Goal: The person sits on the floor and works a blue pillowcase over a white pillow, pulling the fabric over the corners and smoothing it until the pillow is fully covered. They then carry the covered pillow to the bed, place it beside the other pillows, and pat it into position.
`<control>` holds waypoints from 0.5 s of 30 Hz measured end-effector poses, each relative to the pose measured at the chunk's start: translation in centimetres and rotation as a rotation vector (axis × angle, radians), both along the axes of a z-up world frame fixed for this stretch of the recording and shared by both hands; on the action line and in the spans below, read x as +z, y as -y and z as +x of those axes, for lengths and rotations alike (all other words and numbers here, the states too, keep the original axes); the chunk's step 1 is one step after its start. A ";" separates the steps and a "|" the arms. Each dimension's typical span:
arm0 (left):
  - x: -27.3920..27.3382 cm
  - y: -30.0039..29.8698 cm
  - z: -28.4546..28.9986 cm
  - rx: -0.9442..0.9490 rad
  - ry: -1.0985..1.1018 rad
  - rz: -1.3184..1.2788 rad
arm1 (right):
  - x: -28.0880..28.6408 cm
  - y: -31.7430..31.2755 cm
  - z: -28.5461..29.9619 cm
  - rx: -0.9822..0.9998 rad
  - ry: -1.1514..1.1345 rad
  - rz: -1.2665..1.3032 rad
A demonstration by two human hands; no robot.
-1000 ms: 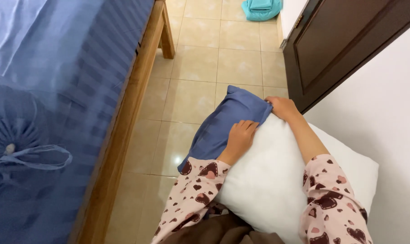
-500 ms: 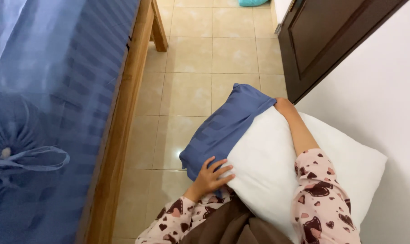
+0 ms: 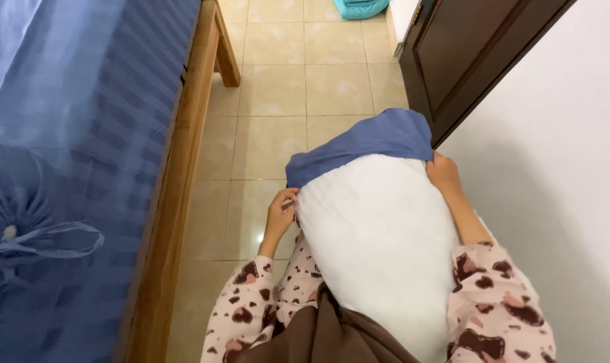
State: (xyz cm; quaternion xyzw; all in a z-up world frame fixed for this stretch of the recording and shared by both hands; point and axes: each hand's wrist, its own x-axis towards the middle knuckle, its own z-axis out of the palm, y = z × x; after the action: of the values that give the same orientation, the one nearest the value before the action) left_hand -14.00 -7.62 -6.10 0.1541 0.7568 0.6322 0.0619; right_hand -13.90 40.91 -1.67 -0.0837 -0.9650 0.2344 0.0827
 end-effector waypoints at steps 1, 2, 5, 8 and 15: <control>-1.0 -0.9 -0.1 0.130 -0.153 0.054 | -0.5 0.3 0.6 -0.049 -0.103 0.051; -1.9 -1.8 -0.2 0.258 -0.308 0.108 | -1.0 0.5 1.1 -0.097 -0.206 0.102; 3.6 -4.1 0.4 0.462 -0.509 -0.205 | 1.7 1.8 4.0 -0.057 -0.286 0.020; -1.4 -5.6 -2.8 0.530 -0.341 -0.146 | 4.6 2.4 5.6 -0.072 -0.320 0.021; 5.9 -7.0 4.0 0.452 -0.343 0.037 | 0.2 -3.5 8.2 -0.320 -0.343 0.218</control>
State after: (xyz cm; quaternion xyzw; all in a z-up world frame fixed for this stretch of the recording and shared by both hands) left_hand -10.04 -0.64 -0.24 0.0876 0.7596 0.6084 -0.2125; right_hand -5.75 44.40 -1.48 -0.1851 -0.9308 0.1238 0.2898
